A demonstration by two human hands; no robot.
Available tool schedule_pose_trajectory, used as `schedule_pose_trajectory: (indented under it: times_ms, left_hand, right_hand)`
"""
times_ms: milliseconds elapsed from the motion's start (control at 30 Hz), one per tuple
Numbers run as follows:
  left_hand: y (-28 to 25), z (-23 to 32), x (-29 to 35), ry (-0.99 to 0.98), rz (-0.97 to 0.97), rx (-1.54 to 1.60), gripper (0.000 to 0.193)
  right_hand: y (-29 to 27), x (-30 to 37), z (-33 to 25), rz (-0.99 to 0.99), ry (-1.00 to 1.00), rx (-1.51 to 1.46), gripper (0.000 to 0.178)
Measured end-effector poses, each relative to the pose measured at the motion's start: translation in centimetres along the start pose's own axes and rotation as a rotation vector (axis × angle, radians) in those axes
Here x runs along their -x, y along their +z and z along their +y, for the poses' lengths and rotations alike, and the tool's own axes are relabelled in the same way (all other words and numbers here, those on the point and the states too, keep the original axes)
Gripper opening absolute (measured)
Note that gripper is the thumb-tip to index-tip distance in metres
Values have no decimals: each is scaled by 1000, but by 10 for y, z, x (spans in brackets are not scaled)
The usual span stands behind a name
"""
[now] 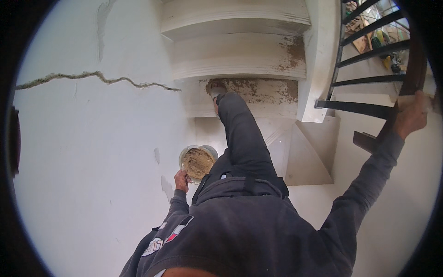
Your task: The person applies a plaster mixture to the underside and corners of a staircase using a trowel while holding a bucket.
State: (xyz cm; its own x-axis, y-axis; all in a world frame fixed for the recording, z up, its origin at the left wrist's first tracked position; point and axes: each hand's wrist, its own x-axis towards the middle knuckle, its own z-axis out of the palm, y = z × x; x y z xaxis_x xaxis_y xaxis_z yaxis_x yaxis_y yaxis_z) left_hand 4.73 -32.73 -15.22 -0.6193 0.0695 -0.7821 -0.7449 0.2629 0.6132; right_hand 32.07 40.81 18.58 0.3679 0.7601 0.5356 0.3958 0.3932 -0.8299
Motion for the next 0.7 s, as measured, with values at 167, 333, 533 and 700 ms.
schedule_pose_trajectory:
  times_ms: [167,333,533,700]
  left_hand:
    - [-4,-10,14,-17,50,91,14]
    - [-1,-12,27,-14,82,108,13]
    - [-13,-35,27,-35,90,167,14]
    - [-6,-40,25,-44,92,134,15]
  right_hand:
    - [0,-7,6,-16,-96,36,34]
    - [-1,-7,9,-11,-143,-3,34]
    - [6,-5,5,-8,-171,1,29]
    - [-3,-18,25,8,-20,-13,24]
